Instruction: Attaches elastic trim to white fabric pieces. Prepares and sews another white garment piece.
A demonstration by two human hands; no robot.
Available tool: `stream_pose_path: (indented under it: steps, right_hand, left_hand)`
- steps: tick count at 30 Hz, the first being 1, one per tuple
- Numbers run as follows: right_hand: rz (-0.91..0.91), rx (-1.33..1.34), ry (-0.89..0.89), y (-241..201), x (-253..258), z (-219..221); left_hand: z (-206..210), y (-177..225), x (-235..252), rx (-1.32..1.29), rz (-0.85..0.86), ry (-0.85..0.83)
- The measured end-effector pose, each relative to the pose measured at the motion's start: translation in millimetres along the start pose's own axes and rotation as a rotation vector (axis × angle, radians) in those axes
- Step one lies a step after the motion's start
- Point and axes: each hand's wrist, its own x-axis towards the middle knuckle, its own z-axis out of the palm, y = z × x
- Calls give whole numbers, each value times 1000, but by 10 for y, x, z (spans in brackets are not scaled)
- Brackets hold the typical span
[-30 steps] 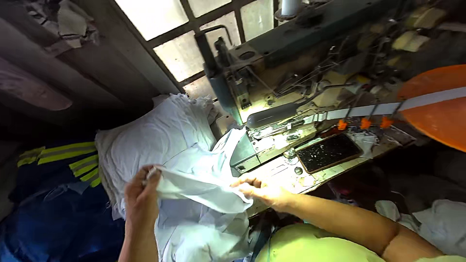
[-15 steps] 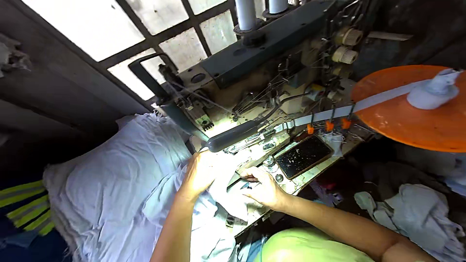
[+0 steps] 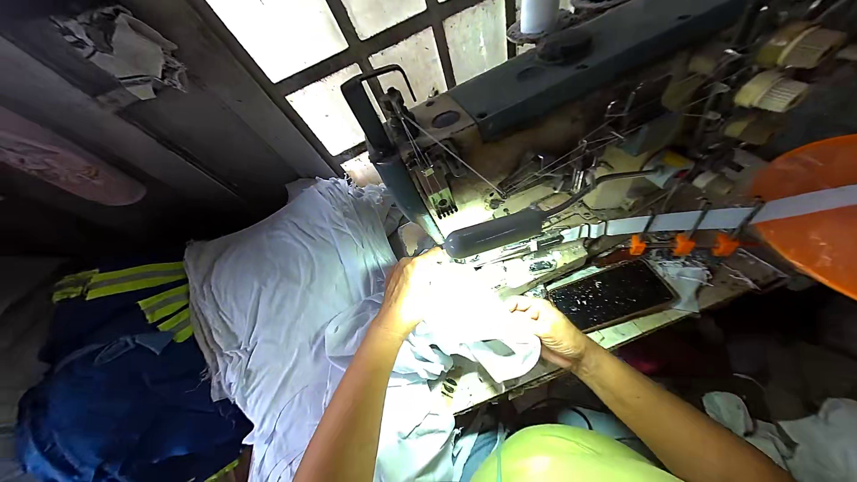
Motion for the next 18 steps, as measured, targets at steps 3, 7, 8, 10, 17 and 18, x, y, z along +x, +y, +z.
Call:
stream_pose_path:
  steps: [3,7,8,10,17,18]
  right_hand:
    - [17,-122,-73,-87,-25,-74]
    - [-2,-172,-51,-102,10,-50]
    - [-7,-166,-34,-96,27,-43]
    - [-8,-157,-20,-103,48,-29]
    - [-4,-142,-79,-206,-25,-47]
    - [-3,-138,-86,-229,-34,-49]
  left_hand:
    - [41,30,-47,60,30,87]
    - [272,112,-238,255,284,438]
    - [332,128,-303,288,362,461]
    - [415,190,-410,346,430,412]
    - [673,223,-485,316,210,365]
    - [691,227,-481,315,205,388]
